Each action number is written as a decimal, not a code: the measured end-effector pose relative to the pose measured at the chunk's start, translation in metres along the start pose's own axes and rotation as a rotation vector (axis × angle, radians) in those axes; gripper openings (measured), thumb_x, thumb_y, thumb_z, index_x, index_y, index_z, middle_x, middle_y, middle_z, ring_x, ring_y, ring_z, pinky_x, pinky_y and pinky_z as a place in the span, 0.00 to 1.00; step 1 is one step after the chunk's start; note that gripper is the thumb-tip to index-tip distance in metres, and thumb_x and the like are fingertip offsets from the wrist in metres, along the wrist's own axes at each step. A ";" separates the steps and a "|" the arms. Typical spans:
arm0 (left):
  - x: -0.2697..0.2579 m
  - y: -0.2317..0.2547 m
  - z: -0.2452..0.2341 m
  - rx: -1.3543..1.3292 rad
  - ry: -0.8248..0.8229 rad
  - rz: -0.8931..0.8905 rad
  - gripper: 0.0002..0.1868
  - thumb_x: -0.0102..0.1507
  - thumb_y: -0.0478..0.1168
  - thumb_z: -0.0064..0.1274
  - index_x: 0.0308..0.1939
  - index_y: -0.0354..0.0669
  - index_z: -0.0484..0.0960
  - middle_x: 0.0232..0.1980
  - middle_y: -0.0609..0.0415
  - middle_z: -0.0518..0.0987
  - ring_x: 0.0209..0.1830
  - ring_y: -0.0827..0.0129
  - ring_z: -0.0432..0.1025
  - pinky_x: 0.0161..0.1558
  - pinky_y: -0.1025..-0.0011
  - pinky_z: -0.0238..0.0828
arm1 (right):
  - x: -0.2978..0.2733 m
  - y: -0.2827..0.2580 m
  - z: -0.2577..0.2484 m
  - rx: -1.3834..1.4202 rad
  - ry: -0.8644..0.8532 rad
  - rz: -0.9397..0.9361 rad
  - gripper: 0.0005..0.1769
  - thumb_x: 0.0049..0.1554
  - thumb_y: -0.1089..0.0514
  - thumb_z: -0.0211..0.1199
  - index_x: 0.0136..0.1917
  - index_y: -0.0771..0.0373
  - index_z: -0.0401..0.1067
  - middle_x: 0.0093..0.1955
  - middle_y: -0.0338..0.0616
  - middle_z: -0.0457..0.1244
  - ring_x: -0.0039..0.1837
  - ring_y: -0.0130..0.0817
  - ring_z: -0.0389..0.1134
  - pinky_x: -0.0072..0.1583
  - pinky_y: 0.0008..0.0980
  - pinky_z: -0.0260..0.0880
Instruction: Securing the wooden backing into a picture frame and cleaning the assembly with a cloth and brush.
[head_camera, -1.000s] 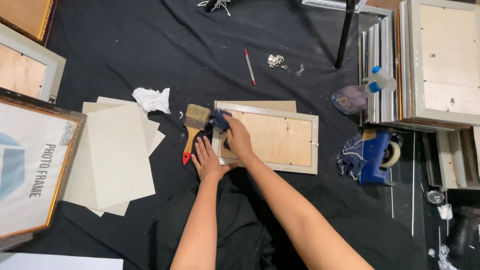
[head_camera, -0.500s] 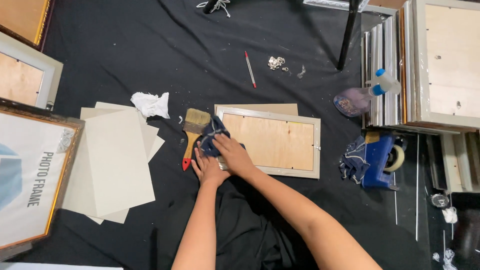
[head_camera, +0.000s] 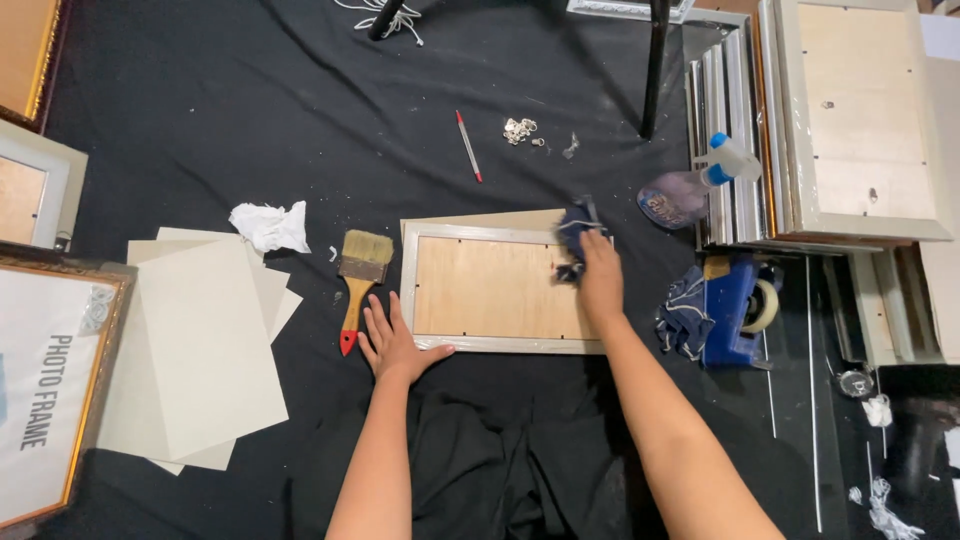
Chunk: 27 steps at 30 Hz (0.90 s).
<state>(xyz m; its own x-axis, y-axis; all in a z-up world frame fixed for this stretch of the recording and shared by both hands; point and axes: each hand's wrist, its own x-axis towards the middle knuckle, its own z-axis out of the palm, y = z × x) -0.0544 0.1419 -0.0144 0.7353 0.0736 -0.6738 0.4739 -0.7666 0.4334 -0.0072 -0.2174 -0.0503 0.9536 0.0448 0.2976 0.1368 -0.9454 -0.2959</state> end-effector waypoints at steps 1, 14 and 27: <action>0.001 -0.002 0.003 0.000 -0.001 -0.010 0.78 0.46 0.67 0.71 0.81 0.67 0.24 0.83 0.60 0.17 0.83 0.64 0.15 0.78 0.52 0.14 | -0.014 0.028 0.003 -0.066 0.077 0.074 0.28 0.62 0.72 0.49 0.74 0.65 0.67 0.74 0.56 0.61 0.74 0.49 0.61 0.75 0.42 0.57; 0.004 -0.005 0.010 0.056 0.025 -0.005 0.78 0.46 0.68 0.70 0.81 0.68 0.24 0.83 0.60 0.18 0.83 0.65 0.16 0.77 0.53 0.12 | -0.050 0.059 -0.038 -0.166 -0.585 0.264 0.30 0.66 0.56 0.53 0.80 0.57 0.59 0.81 0.52 0.53 0.76 0.47 0.61 0.68 0.43 0.70; 0.016 -0.019 0.016 -0.010 0.027 0.061 0.79 0.45 0.71 0.69 0.81 0.65 0.24 0.83 0.58 0.18 0.83 0.62 0.15 0.77 0.50 0.11 | -0.148 0.024 0.042 -0.376 -0.358 0.459 0.27 0.53 0.57 0.65 0.61 0.71 0.59 0.55 0.59 0.61 0.50 0.59 0.72 0.51 0.49 0.77</action>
<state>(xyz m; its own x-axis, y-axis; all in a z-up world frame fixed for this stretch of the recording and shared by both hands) -0.0596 0.1469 -0.0430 0.7759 0.0443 -0.6293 0.4324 -0.7636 0.4795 -0.1340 -0.2334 -0.1396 0.9315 -0.3434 -0.1200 -0.3419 -0.9391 0.0333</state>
